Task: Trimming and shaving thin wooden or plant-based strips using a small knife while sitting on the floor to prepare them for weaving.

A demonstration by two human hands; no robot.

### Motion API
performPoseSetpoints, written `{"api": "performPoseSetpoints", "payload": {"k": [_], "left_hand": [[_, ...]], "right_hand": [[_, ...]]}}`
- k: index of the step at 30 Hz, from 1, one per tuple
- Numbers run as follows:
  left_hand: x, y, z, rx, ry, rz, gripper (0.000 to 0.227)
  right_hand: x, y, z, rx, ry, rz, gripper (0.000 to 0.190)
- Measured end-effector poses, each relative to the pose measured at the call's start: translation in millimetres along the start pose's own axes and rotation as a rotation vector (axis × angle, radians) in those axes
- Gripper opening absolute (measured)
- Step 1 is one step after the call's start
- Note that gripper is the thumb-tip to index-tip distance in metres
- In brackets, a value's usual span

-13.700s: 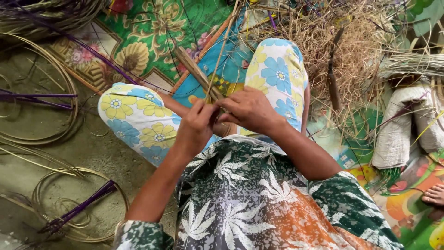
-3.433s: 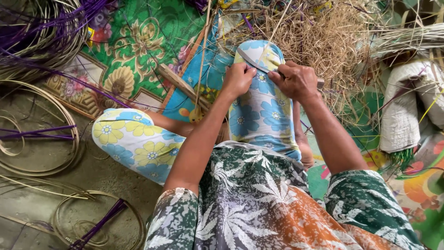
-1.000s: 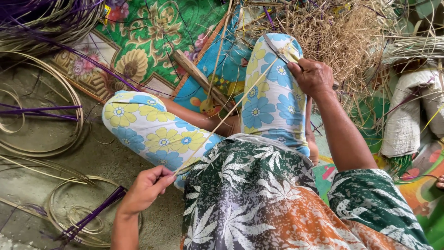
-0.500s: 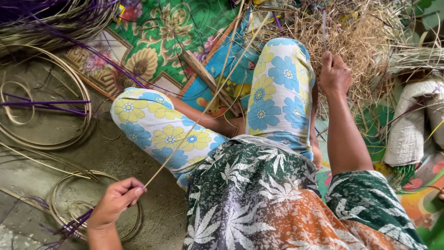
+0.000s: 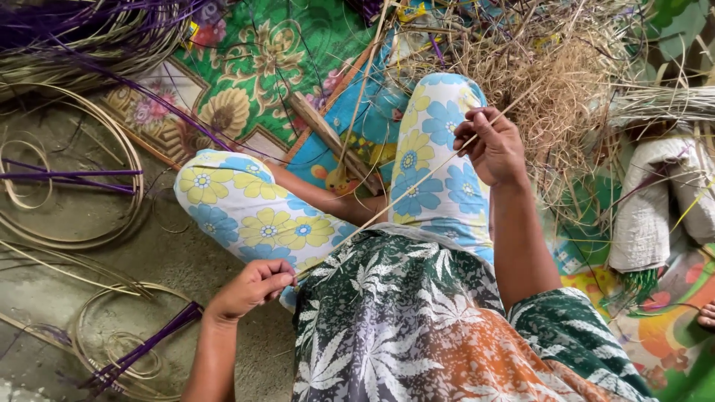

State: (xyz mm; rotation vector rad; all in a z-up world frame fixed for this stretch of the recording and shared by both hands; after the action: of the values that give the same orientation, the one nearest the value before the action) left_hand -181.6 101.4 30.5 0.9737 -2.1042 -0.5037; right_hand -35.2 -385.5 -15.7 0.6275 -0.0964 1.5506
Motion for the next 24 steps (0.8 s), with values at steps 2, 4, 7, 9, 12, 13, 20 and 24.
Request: {"api": "performPoseSetpoints", "payload": {"k": [2, 4, 7, 9, 12, 13, 20, 24], "left_hand": [[-8.9, 0.5, 4.4, -0.002, -0.002, -0.028, 0.008], [-26.3, 0.8, 15.6, 0.064, -0.068, -0.218, 0.010], [-42.8, -2.6, 13.8, 0.250, -0.054, -0.564, 0.014], [-55.6, -9.2, 15.8, 0.340, 0.091, -0.614, 0.011], [-68.4, -19.9, 18.8, 0.523, 0.348, -0.648, 0.012], [-71.3, -23.9, 19.9, 0.613, 0.462, -0.630, 0.014], [-73.1, -41.6, 10.9, 0.796, 0.548, -0.712, 0.007], [-72.2, -44.4, 4.0, 0.788, 0.629, -0.739, 0.007]], "right_hand": [[-15.6, -1.3, -4.7, -0.007, -0.039, -0.076, 0.014], [-23.7, 0.1, -4.0, 0.010, -0.050, -0.128, 0.012], [-23.8, 4.1, -7.1, -0.019, -0.145, -0.144, 0.010], [-24.8, 2.2, -7.9, -0.025, -0.172, -0.155, 0.012], [-26.1, -0.5, -10.2, -0.043, -0.188, -0.208, 0.013], [-27.1, -0.9, -10.8, -0.052, -0.175, -0.251, 0.013], [-34.9, -2.3, -10.6, -0.121, -0.201, -0.324, 0.024], [-32.9, -0.6, -10.6, -0.134, -0.197, -0.324, 0.027]]}}
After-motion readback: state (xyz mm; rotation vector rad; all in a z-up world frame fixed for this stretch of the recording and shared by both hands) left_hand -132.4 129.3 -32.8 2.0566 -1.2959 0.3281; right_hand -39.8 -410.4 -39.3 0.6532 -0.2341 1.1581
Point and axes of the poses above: each hand's wrist, its own y-axis away from the middle knuckle, its own x-axis out of the palm, z = x × y, the point moved 2 cm from there along -y, towards the middle knuckle, and after that the axes turned 11 degrees about z, right-handed, at the moved point
